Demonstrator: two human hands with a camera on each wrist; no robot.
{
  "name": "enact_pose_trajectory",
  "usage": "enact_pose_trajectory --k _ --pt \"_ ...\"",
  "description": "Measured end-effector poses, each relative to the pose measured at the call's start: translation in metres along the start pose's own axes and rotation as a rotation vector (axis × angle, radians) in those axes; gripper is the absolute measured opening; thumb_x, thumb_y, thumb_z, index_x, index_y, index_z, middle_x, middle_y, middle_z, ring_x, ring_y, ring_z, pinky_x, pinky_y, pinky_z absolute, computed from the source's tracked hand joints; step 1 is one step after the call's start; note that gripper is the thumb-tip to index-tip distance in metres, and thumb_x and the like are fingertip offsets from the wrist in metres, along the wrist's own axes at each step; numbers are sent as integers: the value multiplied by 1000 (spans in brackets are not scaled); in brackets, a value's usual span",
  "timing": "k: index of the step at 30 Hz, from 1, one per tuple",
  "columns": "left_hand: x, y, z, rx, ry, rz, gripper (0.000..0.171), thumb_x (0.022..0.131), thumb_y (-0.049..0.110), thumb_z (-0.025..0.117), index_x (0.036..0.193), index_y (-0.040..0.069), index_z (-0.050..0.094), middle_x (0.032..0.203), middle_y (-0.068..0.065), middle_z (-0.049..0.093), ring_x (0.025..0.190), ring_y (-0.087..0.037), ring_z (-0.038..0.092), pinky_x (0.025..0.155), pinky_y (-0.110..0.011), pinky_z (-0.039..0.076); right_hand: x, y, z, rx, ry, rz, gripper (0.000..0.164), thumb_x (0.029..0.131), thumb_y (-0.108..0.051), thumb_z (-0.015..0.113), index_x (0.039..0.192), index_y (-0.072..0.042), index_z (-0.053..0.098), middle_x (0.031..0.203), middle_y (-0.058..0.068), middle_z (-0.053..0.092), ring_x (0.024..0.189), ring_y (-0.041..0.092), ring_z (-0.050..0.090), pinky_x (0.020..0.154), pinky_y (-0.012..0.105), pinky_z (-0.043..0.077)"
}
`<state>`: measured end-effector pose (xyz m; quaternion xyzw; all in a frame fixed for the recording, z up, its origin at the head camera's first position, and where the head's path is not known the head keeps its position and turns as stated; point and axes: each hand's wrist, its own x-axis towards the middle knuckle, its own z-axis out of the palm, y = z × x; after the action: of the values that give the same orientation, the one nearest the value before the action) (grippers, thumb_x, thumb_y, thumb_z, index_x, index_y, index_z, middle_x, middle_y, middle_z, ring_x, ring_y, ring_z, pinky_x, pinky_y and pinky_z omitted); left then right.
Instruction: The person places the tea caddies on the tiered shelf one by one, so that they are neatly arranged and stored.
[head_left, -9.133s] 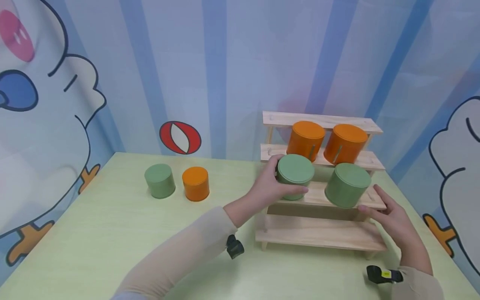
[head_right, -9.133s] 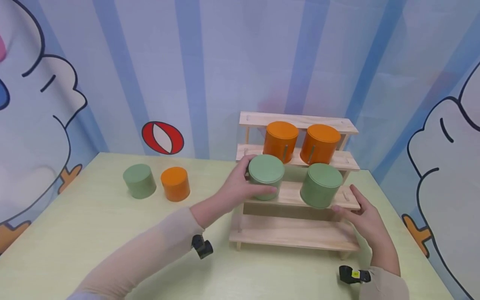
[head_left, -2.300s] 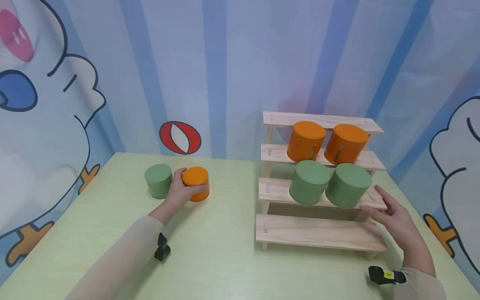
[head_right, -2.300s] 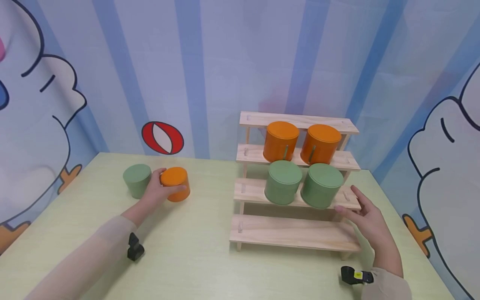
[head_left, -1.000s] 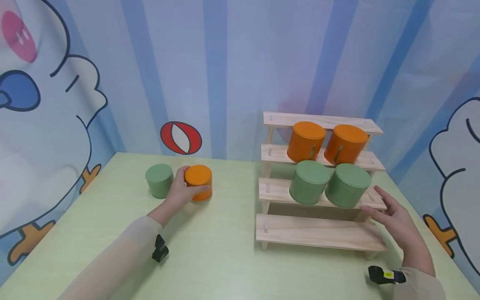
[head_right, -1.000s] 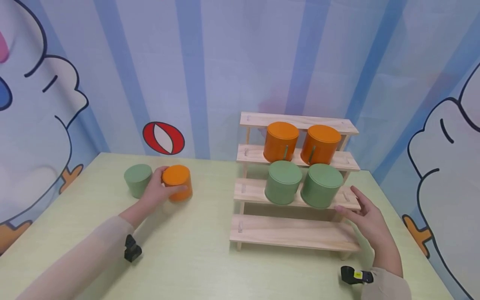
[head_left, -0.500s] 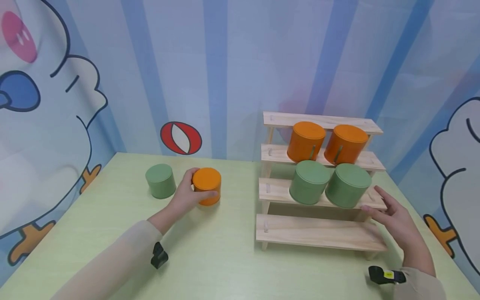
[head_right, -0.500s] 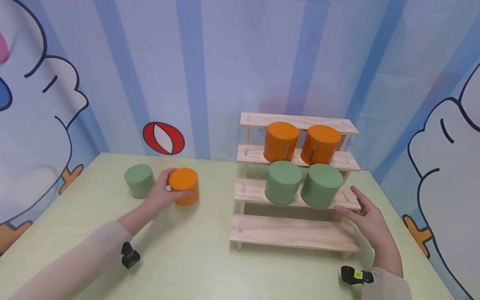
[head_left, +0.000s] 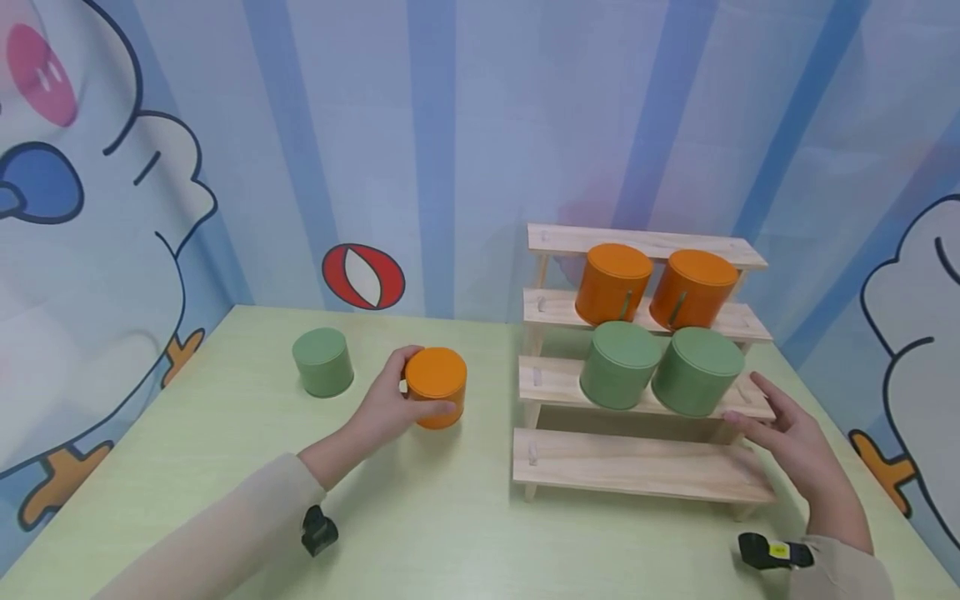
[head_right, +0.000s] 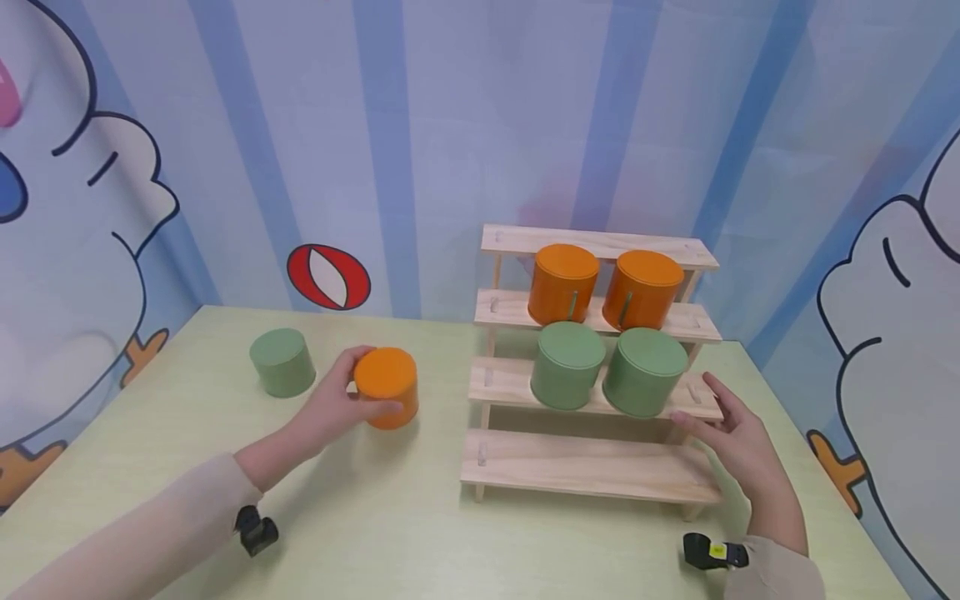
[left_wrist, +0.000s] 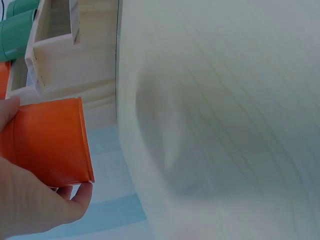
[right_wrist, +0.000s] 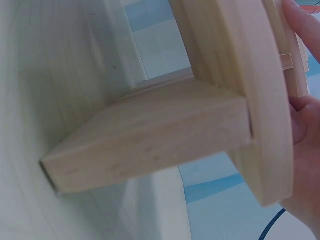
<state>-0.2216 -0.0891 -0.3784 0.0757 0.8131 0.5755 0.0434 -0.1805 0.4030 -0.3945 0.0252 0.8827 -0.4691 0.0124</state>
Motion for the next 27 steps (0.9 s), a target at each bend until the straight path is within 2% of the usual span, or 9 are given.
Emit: enact_pose_trajectory --k 2,4,16,19,21,23,26,27 --pt "-3 2 2 1 -4 9 83 76 15 82 142 11 32 138 -6 46 123 -27 45 105 -51 39 0 0 0 -2 0 2 88 97 -41 55 154 -18 -8 158 23 -8 121 37 47 98 71 30" --pt "-6 4 4 0 -11 23 82 76 15 82 141 10 33 137 -7 46 122 -27 46 103 -51 39 0 0 1 1 1 1 88 97 -41 54 154 -17 -8 158 24 -7 128 51 33 98 71 29" --pt "-23 19 17 -4 -42 65 81 73 16 85 140 13 38 132 -1 50 118 -21 47 95 -45 42 0 1 1 9 0 -9 87 98 -40 54 154 -17 -9 158 26 -4 129 49 33 99 70 30" --pt "-27 21 20 3 -55 78 81 73 17 85 139 13 39 130 0 52 117 -20 47 92 -42 42 0 1 0 7 1 -9 87 98 -39 55 154 -18 -8 158 25 -4 119 26 49 99 70 30" --pt "-29 23 23 -1 -64 86 80 72 16 85 138 13 40 129 1 52 116 -20 48 90 -40 41 0 1 1 1 5 -11 87 97 -39 55 154 -18 -7 158 25 -4 116 22 49 98 70 31" --pt "-31 25 25 -1 -72 96 79 72 16 86 137 13 41 128 1 53 115 -19 48 89 -39 41 0 1 1 3 6 -11 87 97 -39 55 154 -17 -7 158 25 -3 118 25 49 99 70 30" --pt "-33 26 29 -2 -85 109 79 71 16 86 137 13 42 127 2 54 114 -19 48 88 -38 40 -1 0 1 12 4 -8 87 98 -39 55 154 -17 -8 158 26 -4 129 50 32 99 71 28" --pt "-33 27 30 -2 -88 112 79 71 17 86 136 13 42 126 2 54 113 -19 48 88 -38 40 -1 0 1 16 3 -6 87 98 -39 55 154 -18 -8 158 26 -4 131 52 29 99 71 28"
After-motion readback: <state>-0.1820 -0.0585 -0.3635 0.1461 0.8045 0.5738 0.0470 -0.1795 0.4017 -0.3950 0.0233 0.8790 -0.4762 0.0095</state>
